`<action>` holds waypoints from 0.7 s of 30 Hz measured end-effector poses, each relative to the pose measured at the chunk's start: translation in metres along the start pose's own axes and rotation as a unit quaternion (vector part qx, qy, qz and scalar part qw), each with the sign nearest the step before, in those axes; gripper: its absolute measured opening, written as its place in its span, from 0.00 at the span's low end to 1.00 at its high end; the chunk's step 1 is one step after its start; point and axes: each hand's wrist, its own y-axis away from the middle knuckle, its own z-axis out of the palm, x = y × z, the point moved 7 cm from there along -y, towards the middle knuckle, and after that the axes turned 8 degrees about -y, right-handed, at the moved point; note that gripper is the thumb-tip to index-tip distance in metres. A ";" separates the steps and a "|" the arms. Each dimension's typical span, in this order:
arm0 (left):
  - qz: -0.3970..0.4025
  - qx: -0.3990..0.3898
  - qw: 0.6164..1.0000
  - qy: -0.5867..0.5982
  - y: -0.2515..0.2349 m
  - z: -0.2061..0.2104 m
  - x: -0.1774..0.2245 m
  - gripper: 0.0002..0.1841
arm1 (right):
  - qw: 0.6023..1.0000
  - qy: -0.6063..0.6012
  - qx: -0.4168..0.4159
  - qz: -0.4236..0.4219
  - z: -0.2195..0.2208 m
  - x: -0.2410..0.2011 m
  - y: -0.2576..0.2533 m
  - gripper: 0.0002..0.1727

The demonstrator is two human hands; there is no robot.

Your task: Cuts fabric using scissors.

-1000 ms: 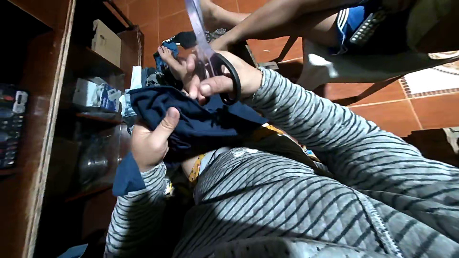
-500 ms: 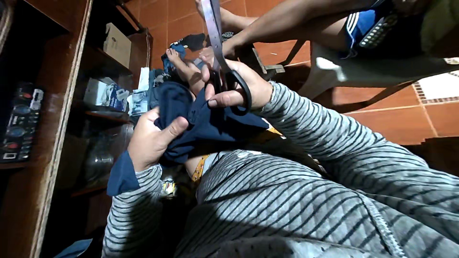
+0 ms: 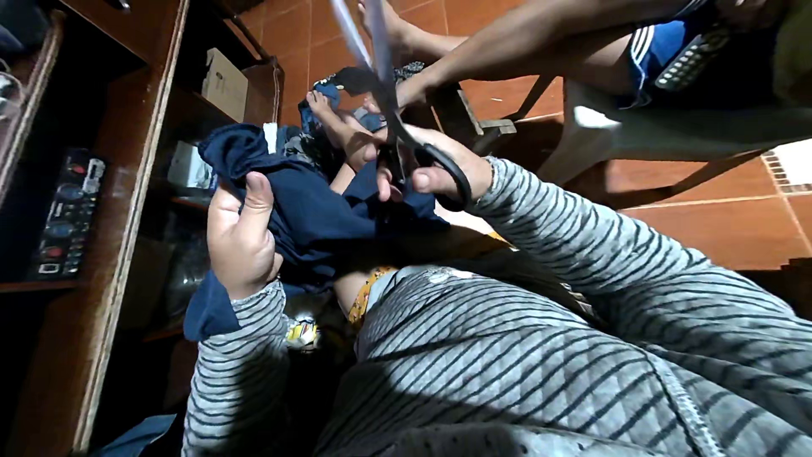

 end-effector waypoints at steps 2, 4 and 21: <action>-0.008 -0.001 1.000 0.013 -0.001 -0.003 0.000 0.11 | 0.998 0.051 -0.025 0.022 -0.004 0.010 0.014 0.51; -0.014 -0.009 0.999 0.029 -0.003 -0.006 0.000 0.11 | 0.991 0.118 -0.032 0.055 -0.009 0.023 0.031 0.55; -0.023 -0.097 0.995 0.014 -0.010 0.016 0.002 0.12 | 0.988 0.146 -0.053 0.017 0.000 0.041 0.043 0.50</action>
